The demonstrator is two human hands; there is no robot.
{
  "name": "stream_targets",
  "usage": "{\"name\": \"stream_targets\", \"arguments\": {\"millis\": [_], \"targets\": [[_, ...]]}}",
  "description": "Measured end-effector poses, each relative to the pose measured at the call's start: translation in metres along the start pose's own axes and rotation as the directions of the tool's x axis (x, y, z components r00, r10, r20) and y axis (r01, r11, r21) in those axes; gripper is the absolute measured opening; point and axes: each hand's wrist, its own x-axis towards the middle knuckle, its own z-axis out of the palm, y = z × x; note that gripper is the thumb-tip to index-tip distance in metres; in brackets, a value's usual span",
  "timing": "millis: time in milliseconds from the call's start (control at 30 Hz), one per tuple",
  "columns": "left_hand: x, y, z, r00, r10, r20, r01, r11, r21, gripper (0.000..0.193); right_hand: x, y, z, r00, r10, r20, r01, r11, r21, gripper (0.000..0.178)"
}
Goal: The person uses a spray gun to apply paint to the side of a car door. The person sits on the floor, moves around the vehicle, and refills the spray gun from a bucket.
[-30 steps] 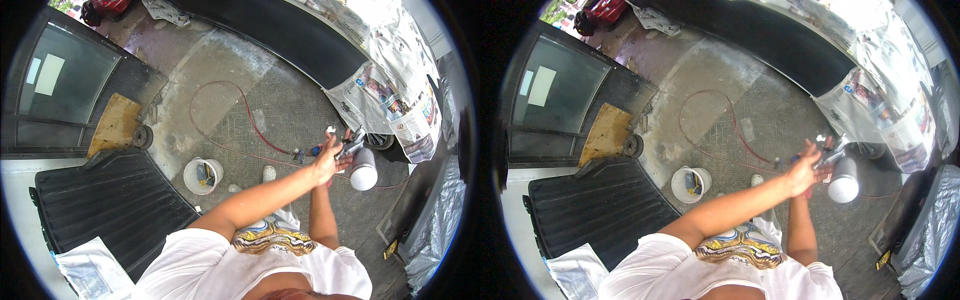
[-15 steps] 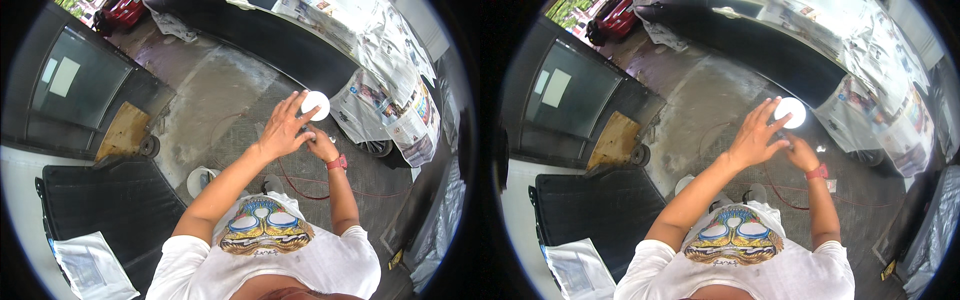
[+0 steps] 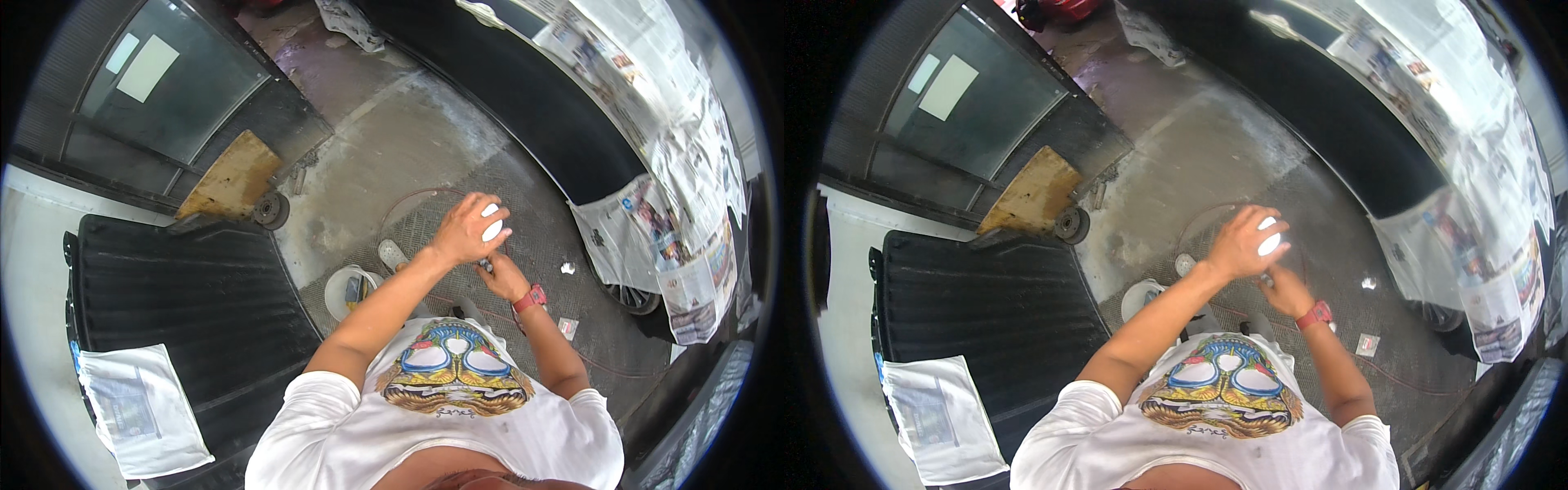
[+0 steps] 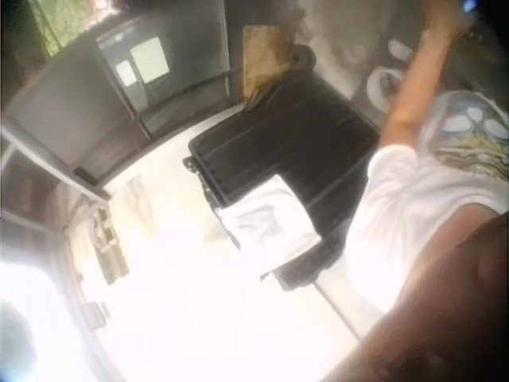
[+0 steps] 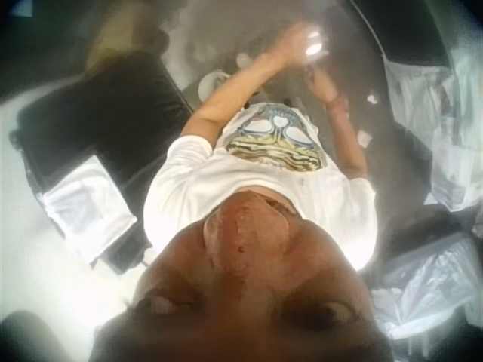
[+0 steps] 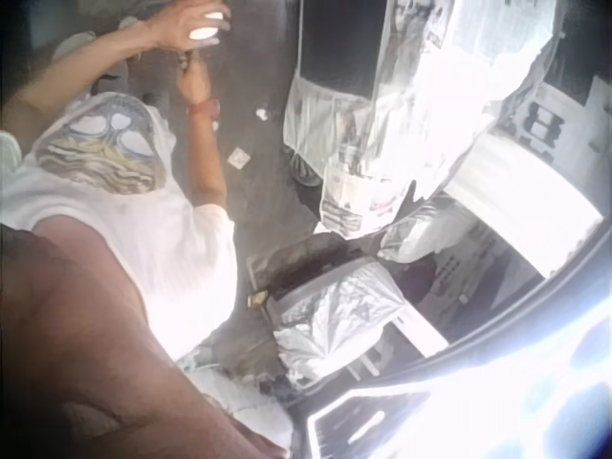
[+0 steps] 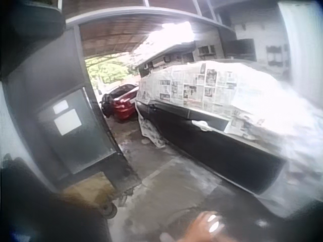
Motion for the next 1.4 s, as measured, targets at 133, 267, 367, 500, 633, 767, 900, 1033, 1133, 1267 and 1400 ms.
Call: {"name": "stream_targets", "arguments": {"millis": [133, 267, 367, 500, 633, 767, 900, 1033, 1133, 1267, 1400], "targets": [[0.012, -0.056, -0.008, 0.997, 0.049, -0.056, -0.051, 0.998, -0.033, 0.029, 0.047, 0.000, 0.023, 0.999, -0.035, -0.020, 0.036, 0.997, 0.061, 0.043], [0.036, -0.139, -0.040, 1.000, 0.017, -0.019, -0.021, 0.969, -0.247, 0.025, 0.122, -0.012, 0.034, 0.996, -0.083, -0.018, 0.084, 0.995, 0.055, 0.055], [0.057, -0.204, -0.089, 0.972, -0.150, 0.183, 0.229, 0.794, -0.563, 0.028, 0.179, -0.031, 0.051, 0.995, -0.073, -0.064, 0.077, 0.995, 0.057, 0.061], [0.080, -0.269, -0.148, 0.874, -0.268, 0.406, 0.485, 0.537, -0.690, 0.032, 0.251, -0.062, 0.065, 0.999, -0.033, -0.043, 0.034, 0.999, 0.021, 0.061], [0.104, -0.311, -0.186, 0.953, -0.125, 0.275, 0.256, 0.818, -0.515, 0.037, 0.311, -0.097, 0.075, 0.995, -0.042, -0.089, 0.044, 0.999, 0.020, 0.056], [0.107, -0.342, -0.203, 0.974, -0.043, 0.222, 0.084, 0.980, -0.180, 0.043, 0.362, -0.118, 0.081, 0.999, 0.009, -0.030, -0.008, 1.000, 0.026, 0.052], [0.116, -0.375, -0.202, 0.987, -0.045, 0.152, 0.058, 0.995, -0.077, 0.036, 0.405, -0.127, 0.086, 0.999, 0.014, -0.032, -0.012, 0.997, 0.071, 0.054], [0.129, -0.412, -0.200, 0.993, -0.047, 0.112, 0.041, 0.998, 0.054, 0.030, 0.449, -0.126, 0.091, 1.000, 0.006, -0.030, -0.003, 0.995, 0.096, 0.063], [0.144, -0.444, -0.198, 0.993, -0.041, 0.112, 0.035, 0.998, 0.059, 0.026, 0.483, -0.113, 0.103, 1.000, 0.003, -0.024, 0.000, 0.988, 0.152, 0.067], [0.177, -0.496, -0.183, 0.994, -0.044, 0.105, 0.037, 0.997, 0.072, 0.022, 0.539, -0.093, 0.119, 0.992, -0.023, -0.123, 0.044, 0.985, 0.165, 0.068], [0.218, -0.543, -0.170, 0.995, -0.016, 0.093, 0.006, 0.993, 0.115, 0.020, 0.591, -0.087, 0.104, 0.994, 0.068, -0.088, -0.047, 0.973, 0.224, 0.070]]}}
